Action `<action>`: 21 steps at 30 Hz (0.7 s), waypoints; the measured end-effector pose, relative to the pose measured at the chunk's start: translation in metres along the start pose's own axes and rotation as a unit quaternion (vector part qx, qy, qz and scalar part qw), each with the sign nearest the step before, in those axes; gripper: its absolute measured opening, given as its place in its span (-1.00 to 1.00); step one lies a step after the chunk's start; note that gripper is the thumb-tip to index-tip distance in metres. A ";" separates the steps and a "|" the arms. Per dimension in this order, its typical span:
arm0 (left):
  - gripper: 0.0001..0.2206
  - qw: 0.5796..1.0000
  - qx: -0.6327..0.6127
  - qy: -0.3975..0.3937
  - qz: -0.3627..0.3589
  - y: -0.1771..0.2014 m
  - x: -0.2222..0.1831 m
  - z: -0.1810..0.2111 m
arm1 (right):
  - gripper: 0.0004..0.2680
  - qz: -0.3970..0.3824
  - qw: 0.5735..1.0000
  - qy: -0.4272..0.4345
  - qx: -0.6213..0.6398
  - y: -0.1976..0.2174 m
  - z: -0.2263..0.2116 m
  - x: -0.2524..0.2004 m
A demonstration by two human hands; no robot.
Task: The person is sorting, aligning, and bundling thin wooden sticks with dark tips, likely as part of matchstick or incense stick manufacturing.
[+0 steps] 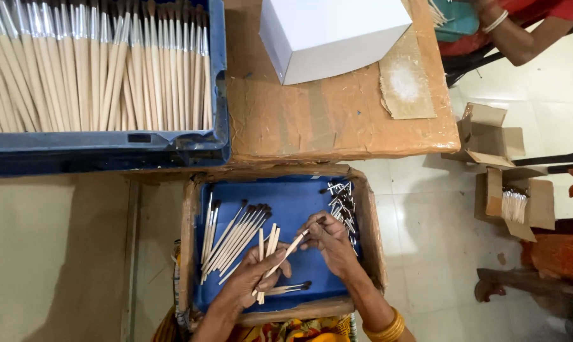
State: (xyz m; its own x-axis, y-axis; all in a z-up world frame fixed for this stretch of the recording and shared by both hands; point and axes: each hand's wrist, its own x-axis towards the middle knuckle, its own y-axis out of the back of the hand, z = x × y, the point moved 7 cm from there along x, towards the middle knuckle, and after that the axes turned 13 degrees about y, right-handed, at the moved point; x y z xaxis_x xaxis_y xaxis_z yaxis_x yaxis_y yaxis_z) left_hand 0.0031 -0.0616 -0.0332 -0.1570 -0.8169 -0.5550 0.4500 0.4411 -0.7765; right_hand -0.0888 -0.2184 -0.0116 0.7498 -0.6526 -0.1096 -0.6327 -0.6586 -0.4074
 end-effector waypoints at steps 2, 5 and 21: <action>-0.74 1.000 0.001 0.007 0.007 -0.001 0.000 -0.001 | -0.90 0.019 0.998 -0.040 0.050 0.002 0.006 -0.002; -0.78 1.000 0.006 0.001 -0.011 -0.001 0.002 -0.005 | -0.92 -0.018 0.999 -0.017 0.019 0.009 0.012 0.000; -0.75 0.908 0.287 -0.061 0.299 0.124 -0.010 -0.043 | -0.73 -0.166 0.496 0.289 -0.802 0.043 -0.036 0.067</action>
State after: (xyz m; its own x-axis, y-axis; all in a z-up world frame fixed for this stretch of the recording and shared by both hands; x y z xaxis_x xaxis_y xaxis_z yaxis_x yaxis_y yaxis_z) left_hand 0.0225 0.0178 -0.1366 0.3489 -0.5464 -0.7614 0.8119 0.5820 -0.0455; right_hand -0.0728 -0.3034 -0.0039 0.9767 -0.1005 0.1895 -0.1813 0.0858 0.9797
